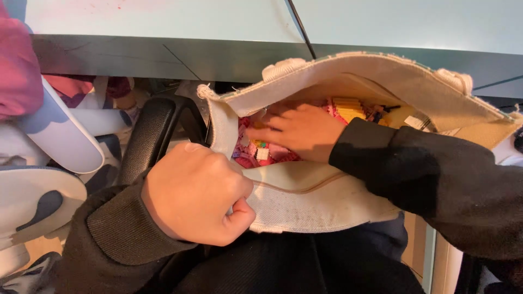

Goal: Assembling a 3D model using pink and purple micro-building blocks on a desk while following an instruction manual.

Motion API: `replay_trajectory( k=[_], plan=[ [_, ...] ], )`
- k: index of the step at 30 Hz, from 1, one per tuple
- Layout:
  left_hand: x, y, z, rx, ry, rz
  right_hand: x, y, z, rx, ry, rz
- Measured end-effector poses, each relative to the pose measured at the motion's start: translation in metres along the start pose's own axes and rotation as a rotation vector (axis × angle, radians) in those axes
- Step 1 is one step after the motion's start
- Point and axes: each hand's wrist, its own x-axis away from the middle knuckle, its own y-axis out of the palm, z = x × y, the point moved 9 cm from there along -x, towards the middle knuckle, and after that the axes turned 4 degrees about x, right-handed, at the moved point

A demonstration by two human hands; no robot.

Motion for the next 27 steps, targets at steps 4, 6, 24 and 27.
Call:
replay_trajectory(
  k=[4,6,24,27],
  plan=[
    [0.000,0.003,0.002,-0.036,-0.009,-0.013,-0.003,0.028,-0.032,0.191,-0.215,0.216],
    [0.003,-0.001,0.000,-0.023,-0.021,0.002,0.002,0.027,-0.023,0.095,-0.153,0.117],
    [0.019,-0.005,-0.019,0.076,-0.042,0.034,0.007,0.030,0.015,0.250,0.203,-0.421],
    [0.021,-0.003,-0.020,0.064,-0.038,0.038,-0.016,-0.006,-0.006,0.170,0.092,-0.079]
  ],
)
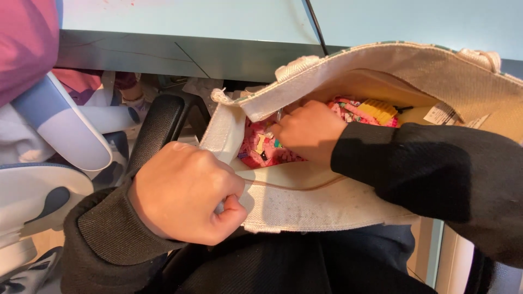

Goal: Assembling a 3D model using pink and purple micro-building blocks on a desk while following an instruction manual.

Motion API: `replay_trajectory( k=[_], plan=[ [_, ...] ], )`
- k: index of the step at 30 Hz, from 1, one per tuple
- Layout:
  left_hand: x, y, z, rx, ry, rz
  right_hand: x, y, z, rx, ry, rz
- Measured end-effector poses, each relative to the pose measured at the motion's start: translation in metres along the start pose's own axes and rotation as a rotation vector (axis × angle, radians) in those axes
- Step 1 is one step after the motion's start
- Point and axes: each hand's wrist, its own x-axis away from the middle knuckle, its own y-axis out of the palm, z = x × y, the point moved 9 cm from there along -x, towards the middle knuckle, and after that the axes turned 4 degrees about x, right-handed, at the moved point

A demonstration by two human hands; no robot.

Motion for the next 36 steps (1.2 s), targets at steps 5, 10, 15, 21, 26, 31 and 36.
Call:
replay_trajectory(
  k=[5,10,15,21,26,31,36],
  plan=[
    [0.004,0.005,0.002,-0.008,-0.020,-0.036,-0.019,-0.019,-0.023,-0.106,-0.161,0.165],
    [0.005,0.009,0.007,0.002,0.027,-0.024,-0.029,-0.039,0.006,-0.933,0.287,0.119],
    [0.003,0.010,0.007,-0.012,0.038,0.001,-0.037,-0.038,-0.009,-0.606,0.057,0.166],
    [0.003,0.013,0.011,-0.022,0.047,0.007,-0.038,-0.028,-0.004,-0.846,0.163,0.278],
    [0.001,0.013,0.012,0.002,0.064,0.014,-0.034,-0.029,-0.013,-0.589,0.027,0.442],
    [0.007,0.014,0.016,0.027,0.048,-0.026,-0.004,-0.002,-0.008,-0.538,0.078,0.142],
    [0.009,0.013,0.012,0.055,0.014,-0.028,0.052,-0.081,-0.012,-0.904,0.164,0.408]
  ],
)
